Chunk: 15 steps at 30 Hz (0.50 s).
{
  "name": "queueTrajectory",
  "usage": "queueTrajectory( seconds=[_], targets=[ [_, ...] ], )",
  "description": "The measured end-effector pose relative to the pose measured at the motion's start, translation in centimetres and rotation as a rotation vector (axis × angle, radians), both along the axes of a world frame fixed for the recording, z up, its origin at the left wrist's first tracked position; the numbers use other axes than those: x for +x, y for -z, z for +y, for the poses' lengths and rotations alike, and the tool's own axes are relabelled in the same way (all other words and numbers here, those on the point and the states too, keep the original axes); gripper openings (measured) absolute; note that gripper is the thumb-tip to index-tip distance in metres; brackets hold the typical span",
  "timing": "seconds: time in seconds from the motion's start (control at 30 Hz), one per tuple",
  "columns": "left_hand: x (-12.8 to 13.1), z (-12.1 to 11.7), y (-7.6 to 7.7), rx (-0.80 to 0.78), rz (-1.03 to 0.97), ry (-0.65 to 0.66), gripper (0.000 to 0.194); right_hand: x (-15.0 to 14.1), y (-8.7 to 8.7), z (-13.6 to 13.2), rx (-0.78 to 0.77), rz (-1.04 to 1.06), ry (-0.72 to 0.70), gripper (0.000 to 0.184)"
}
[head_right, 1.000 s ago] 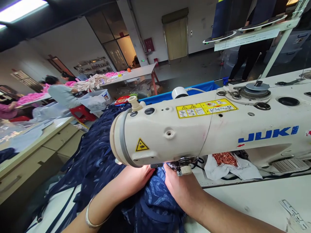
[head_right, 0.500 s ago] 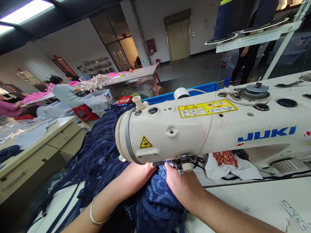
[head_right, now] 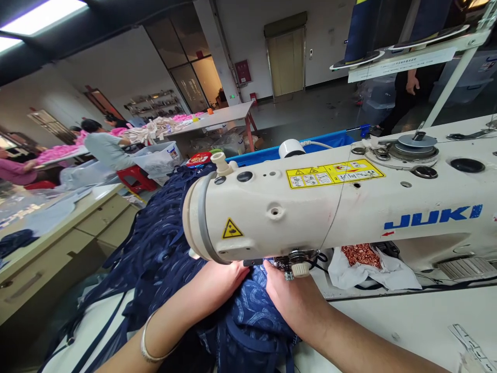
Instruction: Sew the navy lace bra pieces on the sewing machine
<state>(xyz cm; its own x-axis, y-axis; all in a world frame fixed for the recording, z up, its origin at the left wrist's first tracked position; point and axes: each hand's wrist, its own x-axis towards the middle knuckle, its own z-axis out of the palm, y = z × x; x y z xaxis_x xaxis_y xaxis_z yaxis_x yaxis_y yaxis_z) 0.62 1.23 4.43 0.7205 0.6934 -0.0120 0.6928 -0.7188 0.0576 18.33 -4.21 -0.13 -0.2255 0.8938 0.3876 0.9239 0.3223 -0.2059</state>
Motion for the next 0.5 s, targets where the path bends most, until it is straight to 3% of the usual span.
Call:
queueTrajectory(
  seconds=[0.27, 0.5],
  targets=[
    [0.5, -0.1, -0.6, 0.021, -0.012, -0.028, 0.021, 0.1, 0.3, -0.1, 0.024, -0.014, 0.001, 0.038],
    [-0.1, -0.1, 0.5, -0.008, -0.021, -0.013, 0.023, 0.2, 0.3, -0.3, -0.015, -0.122, 0.022, 0.037]
  ],
)
